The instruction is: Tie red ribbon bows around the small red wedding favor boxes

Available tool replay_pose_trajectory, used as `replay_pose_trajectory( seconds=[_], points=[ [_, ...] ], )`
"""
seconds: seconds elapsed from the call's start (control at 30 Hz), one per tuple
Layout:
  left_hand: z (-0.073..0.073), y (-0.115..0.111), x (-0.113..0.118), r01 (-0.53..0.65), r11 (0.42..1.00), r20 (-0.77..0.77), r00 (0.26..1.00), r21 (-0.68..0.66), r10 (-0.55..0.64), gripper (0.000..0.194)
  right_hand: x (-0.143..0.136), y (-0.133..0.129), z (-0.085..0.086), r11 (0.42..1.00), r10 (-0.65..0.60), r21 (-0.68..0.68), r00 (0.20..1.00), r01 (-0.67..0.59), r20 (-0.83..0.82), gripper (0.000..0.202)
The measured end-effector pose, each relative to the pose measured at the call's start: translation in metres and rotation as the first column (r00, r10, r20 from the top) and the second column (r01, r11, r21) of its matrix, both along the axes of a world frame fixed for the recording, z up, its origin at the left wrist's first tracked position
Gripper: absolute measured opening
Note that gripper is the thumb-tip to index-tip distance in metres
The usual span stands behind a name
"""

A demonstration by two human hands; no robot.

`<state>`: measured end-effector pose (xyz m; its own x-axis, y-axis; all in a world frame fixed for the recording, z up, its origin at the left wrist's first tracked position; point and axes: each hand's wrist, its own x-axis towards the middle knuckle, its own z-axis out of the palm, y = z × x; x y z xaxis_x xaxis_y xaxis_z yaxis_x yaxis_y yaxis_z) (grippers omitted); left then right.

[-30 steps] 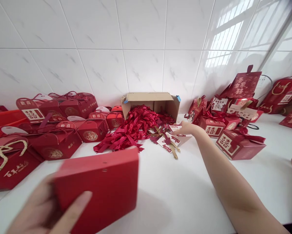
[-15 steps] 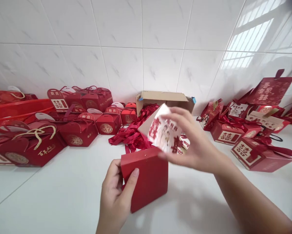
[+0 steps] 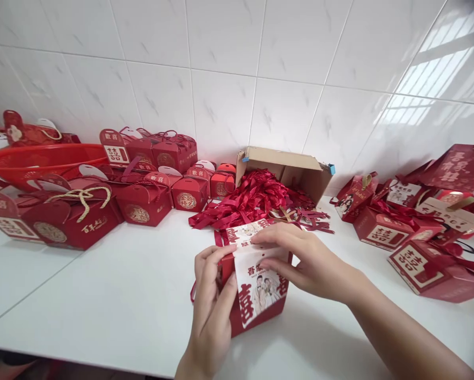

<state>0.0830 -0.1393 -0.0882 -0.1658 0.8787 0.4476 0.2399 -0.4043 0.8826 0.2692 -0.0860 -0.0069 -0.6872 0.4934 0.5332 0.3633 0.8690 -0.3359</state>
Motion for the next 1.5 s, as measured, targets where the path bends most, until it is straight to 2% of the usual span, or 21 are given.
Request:
replay_pose_trajectory(
  seconds=[0.1, 0.2, 0.33, 0.47, 0.63, 0.7, 0.9, 1.0, 1.13, 1.27, 1.5],
  points=[
    [-0.002, -0.001, 0.002, 0.010, 1.000, 0.072, 0.997, 0.015, -0.011, 0.030, 0.001, 0.008, -0.005, 0.998, 0.035, -0.045, 0.998, -0.038, -0.055, 0.020],
    [-0.002, 0.000, 0.007, 0.018, 0.997, 0.039, 0.999, 0.072, -0.020, 0.020, 0.000, 0.011, -0.007, 0.982, 0.079, -0.162, 0.993, -0.092, -0.089, 0.018],
    [0.000, 0.000, 0.014, -0.064, 0.995, 0.067, 0.996, 0.071, 0.059, 0.014, -0.007, 0.008, -0.011, 0.959, 0.070, -0.262, 0.986, -0.108, -0.151, 0.014],
    [0.005, -0.002, 0.011, -0.124, 0.991, 0.079, 0.990, 0.050, 0.120, 0.016, -0.014, 0.005, -0.016, 0.966, 0.015, -0.250, 0.976, -0.071, -0.218, 0.012],
    [0.007, -0.002, 0.003, -0.028, 0.997, 0.039, 0.999, 0.078, 0.025, 0.013, -0.018, 0.002, -0.018, 0.965, 0.013, -0.248, 0.967, -0.078, -0.255, 0.011],
    [0.008, -0.002, 0.003, -0.023, 0.997, 0.049, 0.999, 0.074, 0.020, 0.014, -0.019, 0.001, -0.018, 0.963, 0.021, -0.253, 0.962, -0.093, -0.272, 0.011],
    [0.011, -0.006, 0.009, -0.068, 0.998, 0.131, 0.989, 0.011, 0.066, 0.016, -0.021, -0.002, -0.015, 0.957, -0.004, -0.279, 0.962, -0.075, -0.273, 0.009],
    [0.010, -0.004, 0.008, -0.078, 0.995, 0.060, 0.995, 0.065, 0.074, 0.015, -0.022, -0.004, -0.014, 0.961, -0.005, -0.269, 0.965, -0.069, -0.264, 0.010],
    [0.007, 0.000, 0.005, -0.150, 0.981, 0.024, 0.989, 0.120, 0.148, 0.013, -0.023, -0.004, -0.015, 0.975, 0.012, -0.210, 0.965, -0.070, -0.263, 0.008],
    [0.007, 0.001, 0.004, -0.138, 0.987, 0.014, 0.990, 0.086, 0.137, 0.012, -0.023, -0.004, -0.018, 0.988, 0.030, -0.140, 0.966, -0.068, -0.257, 0.006],
    [0.016, -0.003, 0.012, -0.240, 0.970, 0.068, 0.969, 0.032, 0.237, 0.012, -0.025, -0.005, -0.022, 0.987, 0.046, -0.138, 0.962, -0.086, -0.270, 0.006]
  ],
)
